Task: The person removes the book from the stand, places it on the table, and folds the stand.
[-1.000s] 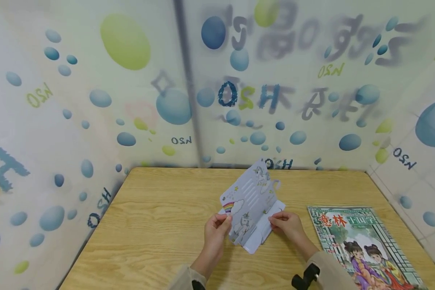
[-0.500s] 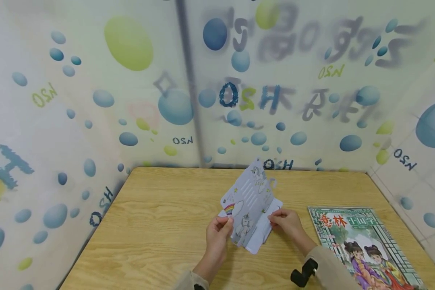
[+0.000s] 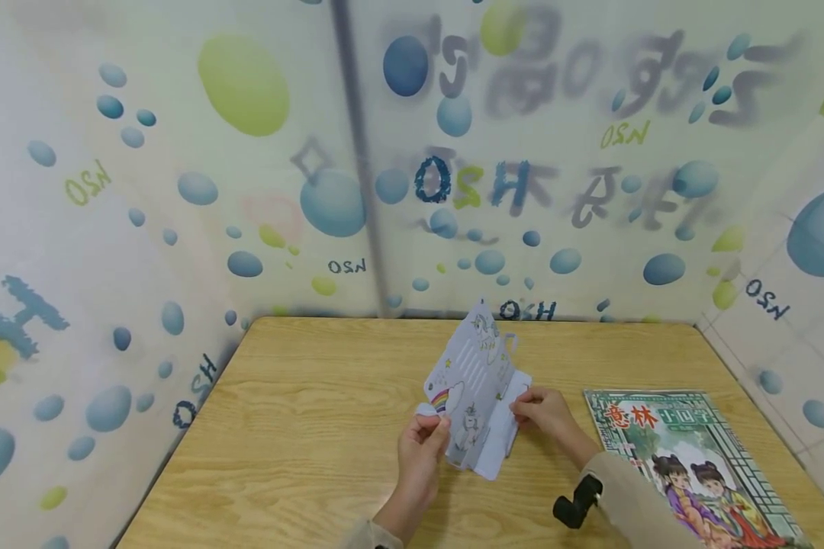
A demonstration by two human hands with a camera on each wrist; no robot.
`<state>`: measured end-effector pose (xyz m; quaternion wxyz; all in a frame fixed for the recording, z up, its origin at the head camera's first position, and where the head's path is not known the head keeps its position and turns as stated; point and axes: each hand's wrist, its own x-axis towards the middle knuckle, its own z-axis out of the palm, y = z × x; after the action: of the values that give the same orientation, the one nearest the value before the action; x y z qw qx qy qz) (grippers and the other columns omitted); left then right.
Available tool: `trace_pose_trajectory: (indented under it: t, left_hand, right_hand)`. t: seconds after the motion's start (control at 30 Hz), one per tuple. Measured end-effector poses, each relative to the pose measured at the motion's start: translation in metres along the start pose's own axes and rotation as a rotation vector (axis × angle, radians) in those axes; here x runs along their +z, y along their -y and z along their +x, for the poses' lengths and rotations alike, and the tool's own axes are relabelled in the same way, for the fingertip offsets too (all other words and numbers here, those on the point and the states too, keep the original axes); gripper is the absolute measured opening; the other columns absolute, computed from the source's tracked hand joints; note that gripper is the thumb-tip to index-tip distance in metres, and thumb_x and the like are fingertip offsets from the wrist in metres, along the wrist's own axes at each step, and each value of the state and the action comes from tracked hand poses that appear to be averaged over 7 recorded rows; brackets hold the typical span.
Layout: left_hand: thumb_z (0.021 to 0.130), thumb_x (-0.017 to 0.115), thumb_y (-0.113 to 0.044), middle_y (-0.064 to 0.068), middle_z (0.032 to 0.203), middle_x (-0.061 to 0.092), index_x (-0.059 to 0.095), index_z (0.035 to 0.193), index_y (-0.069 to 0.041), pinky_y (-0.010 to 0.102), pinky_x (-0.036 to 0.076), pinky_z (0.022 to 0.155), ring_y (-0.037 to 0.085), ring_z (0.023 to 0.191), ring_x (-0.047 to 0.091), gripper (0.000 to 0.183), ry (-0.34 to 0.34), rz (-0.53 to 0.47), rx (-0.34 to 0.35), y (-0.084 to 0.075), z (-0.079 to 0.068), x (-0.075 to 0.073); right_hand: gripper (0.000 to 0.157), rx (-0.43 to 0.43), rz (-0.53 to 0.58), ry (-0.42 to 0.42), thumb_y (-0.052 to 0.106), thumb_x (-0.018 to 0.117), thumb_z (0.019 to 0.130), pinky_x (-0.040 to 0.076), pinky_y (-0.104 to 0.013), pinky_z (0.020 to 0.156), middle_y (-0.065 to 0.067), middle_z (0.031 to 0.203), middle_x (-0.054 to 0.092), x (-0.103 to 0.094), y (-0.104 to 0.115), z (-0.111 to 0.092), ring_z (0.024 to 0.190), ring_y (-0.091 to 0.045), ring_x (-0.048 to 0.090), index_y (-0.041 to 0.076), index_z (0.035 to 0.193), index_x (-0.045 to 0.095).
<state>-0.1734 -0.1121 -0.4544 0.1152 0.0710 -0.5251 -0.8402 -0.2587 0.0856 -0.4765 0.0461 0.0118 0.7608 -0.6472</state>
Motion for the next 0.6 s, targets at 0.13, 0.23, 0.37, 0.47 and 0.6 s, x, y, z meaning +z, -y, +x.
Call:
trace_pose_trajectory:
  t: [0.13, 0.23, 0.37, 0.47, 0.6]
  left_hand:
    - [0.083, 0.060, 0.008, -0.003, 0.070, 0.050, 0.054, 0.071, -0.011, 0.014, 0.042, 0.055, 0.005, 0.063, 0.047, 0.023, 0.006, -0.013, 0.005, 0.003, -0.002, 0.002]
    - [0.082, 0.060, 0.008, -0.003, 0.070, 0.050, 0.054, 0.072, -0.011, 0.013, 0.043, 0.055, 0.004, 0.063, 0.047, 0.022, 0.003, -0.016, 0.001, 0.005, -0.004, 0.003]
    - [0.082, 0.061, 0.007, -0.002, 0.072, 0.050, 0.054, 0.073, -0.011, 0.014, 0.045, 0.058, 0.005, 0.065, 0.048, 0.021, 0.002, -0.023, -0.007, 0.007, -0.006, 0.004]
    - [0.082, 0.060, 0.008, -0.002, 0.072, 0.051, 0.054, 0.073, -0.011, 0.014, 0.046, 0.059, 0.005, 0.066, 0.048, 0.021, 0.007, -0.039, -0.003, 0.009, -0.008, 0.006]
    - [0.082, 0.060, 0.008, -0.003, 0.072, 0.051, 0.054, 0.073, -0.010, 0.014, 0.046, 0.059, 0.004, 0.066, 0.049, 0.022, 0.021, -0.067, 0.008, 0.011, -0.012, 0.008]
  right_hand:
    - [0.009, 0.000, -0.046, 0.015, 0.003, 0.065, 0.079, 0.053, -0.034, 0.062, -0.006, 0.070, 0.061, -0.002, 0.001, 0.004, 0.065, -0.018, 0.059, -0.005, 0.082, 0.062]
    - [0.009, -0.004, -0.080, 0.023, 0.004, 0.065, 0.079, 0.053, -0.034, 0.062, -0.006, 0.070, 0.061, -0.004, 0.002, 0.006, 0.065, -0.018, 0.059, -0.004, 0.081, 0.062]
    - [0.008, -0.008, -0.107, 0.035, 0.003, 0.064, 0.079, 0.052, -0.033, 0.061, -0.007, 0.070, 0.061, -0.005, 0.004, 0.007, 0.064, -0.017, 0.058, -0.004, 0.080, 0.061]
    - [0.008, -0.017, -0.129, 0.054, 0.003, 0.063, 0.078, 0.052, -0.033, 0.061, -0.007, 0.071, 0.060, -0.005, 0.007, 0.009, 0.065, -0.017, 0.058, -0.004, 0.080, 0.060]
    - [0.008, -0.023, -0.155, 0.061, 0.003, 0.063, 0.078, 0.052, -0.033, 0.061, -0.007, 0.071, 0.060, -0.005, 0.009, 0.011, 0.065, -0.018, 0.058, -0.004, 0.080, 0.060]
